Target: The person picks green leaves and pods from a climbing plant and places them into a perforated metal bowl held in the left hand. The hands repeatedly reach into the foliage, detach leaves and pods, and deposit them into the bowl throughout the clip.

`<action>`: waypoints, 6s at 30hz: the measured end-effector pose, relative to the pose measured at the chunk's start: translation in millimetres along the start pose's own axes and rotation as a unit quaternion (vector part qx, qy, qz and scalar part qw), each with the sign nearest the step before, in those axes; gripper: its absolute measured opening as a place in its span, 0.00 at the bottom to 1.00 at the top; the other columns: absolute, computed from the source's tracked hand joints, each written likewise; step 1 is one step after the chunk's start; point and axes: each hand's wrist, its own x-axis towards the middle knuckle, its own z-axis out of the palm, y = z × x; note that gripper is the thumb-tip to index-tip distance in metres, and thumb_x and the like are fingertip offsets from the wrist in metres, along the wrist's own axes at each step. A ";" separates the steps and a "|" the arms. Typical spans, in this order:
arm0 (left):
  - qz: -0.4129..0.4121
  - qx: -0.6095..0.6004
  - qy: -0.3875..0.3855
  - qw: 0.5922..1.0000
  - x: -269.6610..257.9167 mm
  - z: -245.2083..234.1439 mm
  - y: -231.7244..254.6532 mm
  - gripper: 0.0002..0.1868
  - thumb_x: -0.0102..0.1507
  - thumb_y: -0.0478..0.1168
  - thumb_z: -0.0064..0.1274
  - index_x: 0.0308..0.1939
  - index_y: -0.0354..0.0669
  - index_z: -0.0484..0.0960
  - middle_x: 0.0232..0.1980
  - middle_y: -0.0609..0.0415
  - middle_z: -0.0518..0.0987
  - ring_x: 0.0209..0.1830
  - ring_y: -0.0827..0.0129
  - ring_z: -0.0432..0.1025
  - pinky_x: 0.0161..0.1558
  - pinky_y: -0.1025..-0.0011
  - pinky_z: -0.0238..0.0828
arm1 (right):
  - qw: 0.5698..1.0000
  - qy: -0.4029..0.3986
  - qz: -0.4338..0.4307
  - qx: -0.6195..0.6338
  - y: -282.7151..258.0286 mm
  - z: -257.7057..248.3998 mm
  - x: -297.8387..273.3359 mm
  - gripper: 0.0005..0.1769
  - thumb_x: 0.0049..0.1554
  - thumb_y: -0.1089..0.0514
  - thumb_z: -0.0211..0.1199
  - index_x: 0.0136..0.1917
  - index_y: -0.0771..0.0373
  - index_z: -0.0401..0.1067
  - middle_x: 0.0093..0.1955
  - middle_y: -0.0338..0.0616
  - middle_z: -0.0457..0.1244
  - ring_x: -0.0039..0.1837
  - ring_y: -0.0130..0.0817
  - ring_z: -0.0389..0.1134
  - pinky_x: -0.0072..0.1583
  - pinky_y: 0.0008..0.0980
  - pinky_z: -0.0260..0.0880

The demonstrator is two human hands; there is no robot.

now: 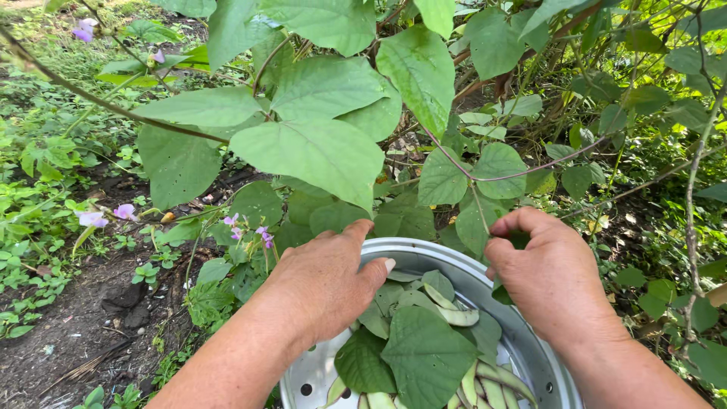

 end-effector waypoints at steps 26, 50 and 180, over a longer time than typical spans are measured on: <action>-0.019 -0.020 0.033 0.999 -8.7 1.1 7.5 0.36 0.64 0.57 0.46 0.73 0.50 0.61 0.57 0.43 0.79 0.59 0.48 0.73 0.64 0.52 0.64 | 0.990 -0.071 -0.119 0.039 -2.8 8.9 3.0 0.05 0.53 0.61 0.59 0.37 0.61 0.75 0.26 0.37 0.60 0.32 0.25 0.57 0.36 0.30 0.61; -0.045 -0.009 0.039 0.998 -2.1 0.0 2.7 0.37 0.64 0.58 0.45 0.74 0.49 0.59 0.57 0.41 0.78 0.59 0.47 0.73 0.62 0.54 0.67 | 0.975 -0.212 -0.054 -0.036 -23.0 9.2 5.7 0.13 0.59 0.63 0.62 0.56 0.57 0.80 0.36 0.45 0.70 0.38 0.31 0.67 0.45 0.35 0.71; -0.092 -0.022 0.092 0.991 -29.5 -45.8 -68.4 0.37 0.62 0.57 0.49 0.72 0.47 0.63 0.54 0.38 0.79 0.56 0.44 0.75 0.59 0.53 0.69 | 0.776 -0.392 0.074 0.488 -141.9 58.2 13.2 0.05 0.55 0.65 0.57 0.47 0.65 0.69 0.32 0.43 0.59 0.28 0.30 0.54 0.30 0.31 0.53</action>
